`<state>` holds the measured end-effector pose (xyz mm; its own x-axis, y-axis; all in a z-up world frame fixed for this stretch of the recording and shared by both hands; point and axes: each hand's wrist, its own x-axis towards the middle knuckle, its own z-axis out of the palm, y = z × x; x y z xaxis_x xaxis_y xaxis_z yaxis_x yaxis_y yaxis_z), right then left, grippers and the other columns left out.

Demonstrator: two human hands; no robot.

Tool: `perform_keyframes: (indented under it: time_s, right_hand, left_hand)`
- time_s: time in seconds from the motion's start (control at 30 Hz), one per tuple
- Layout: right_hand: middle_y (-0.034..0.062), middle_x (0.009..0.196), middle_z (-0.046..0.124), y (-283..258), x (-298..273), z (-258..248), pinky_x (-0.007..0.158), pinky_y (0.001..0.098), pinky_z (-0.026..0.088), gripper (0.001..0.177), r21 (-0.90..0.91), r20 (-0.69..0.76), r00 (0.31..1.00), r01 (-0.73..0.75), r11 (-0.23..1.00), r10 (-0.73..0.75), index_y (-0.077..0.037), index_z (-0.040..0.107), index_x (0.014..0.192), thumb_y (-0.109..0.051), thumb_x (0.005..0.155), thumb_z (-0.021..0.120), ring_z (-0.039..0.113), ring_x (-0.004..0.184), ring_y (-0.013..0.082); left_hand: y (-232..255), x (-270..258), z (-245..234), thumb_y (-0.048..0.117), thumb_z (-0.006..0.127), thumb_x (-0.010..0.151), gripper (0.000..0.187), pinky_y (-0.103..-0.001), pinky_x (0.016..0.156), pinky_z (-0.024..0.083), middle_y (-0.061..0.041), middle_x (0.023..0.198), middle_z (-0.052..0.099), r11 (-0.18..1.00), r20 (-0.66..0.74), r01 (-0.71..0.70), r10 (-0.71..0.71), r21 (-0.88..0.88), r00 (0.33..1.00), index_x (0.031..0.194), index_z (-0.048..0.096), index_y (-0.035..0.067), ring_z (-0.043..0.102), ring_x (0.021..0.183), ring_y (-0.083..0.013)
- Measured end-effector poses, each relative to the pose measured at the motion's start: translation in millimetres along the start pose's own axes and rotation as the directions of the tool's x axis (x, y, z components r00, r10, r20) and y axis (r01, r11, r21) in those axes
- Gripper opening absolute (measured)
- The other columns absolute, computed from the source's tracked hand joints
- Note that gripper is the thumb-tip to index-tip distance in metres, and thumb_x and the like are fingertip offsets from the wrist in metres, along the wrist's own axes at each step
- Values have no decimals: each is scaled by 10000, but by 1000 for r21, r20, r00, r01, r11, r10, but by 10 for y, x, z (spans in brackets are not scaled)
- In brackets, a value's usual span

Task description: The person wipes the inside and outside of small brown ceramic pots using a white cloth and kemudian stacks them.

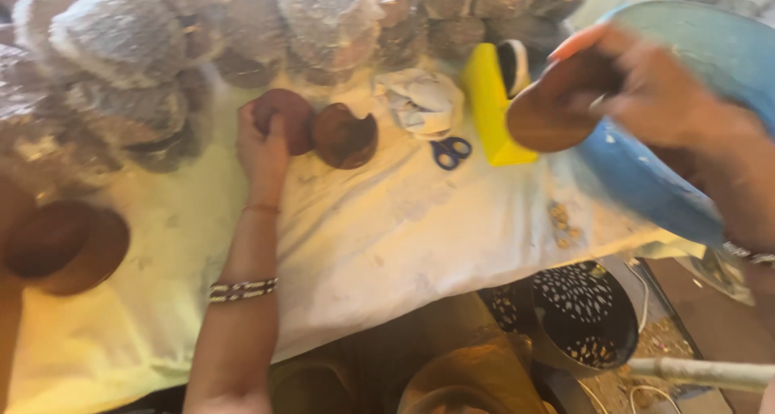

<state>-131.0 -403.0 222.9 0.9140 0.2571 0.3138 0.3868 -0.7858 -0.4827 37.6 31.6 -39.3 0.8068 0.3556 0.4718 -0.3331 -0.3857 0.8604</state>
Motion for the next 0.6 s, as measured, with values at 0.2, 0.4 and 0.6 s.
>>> perform_keyframes:
  time_s: [0.2, 0.4, 0.6]
  right_hand:
    - [112, 1116, 714, -630, 486, 981, 895, 383, 563, 467, -108, 212, 927, 336, 936, -308, -90, 583, 1257, 24, 826, 719, 711, 1040, 284]
    - [111, 1109, 735, -877, 866, 1481, 888, 383, 571, 419, 11, 57, 900, 432, 902, -432, -81, 584, 1248, 94, 870, 626, 740, 1065, 283]
    - [89, 1100, 770, -720, 960, 1648, 915, 370, 579, 364, 60, 55, 920, 385, 921, -388, -85, 599, 1221, 90, 902, 615, 758, 1091, 255]
  left_hand:
    - [112, -7, 18, 263, 697, 920, 418, -438, 932, 533, -160, 1171, 738, 994, 32, 104, -106, 41, 994, 1305, 585, 145, 703, 1093, -345]
    - [125, -9, 38, 323, 710, 907, 467, -466, 919, 530, -157, 1156, 740, 987, 30, 121, -125, 106, 992, 1331, 559, 196, 694, 1082, -377]
    - [270, -30, -1, 348, 707, 905, 443, -464, 899, 542, -139, 1128, 751, 973, 89, 189, -202, 135, 975, 1306, 566, 222, 712, 1054, -357]
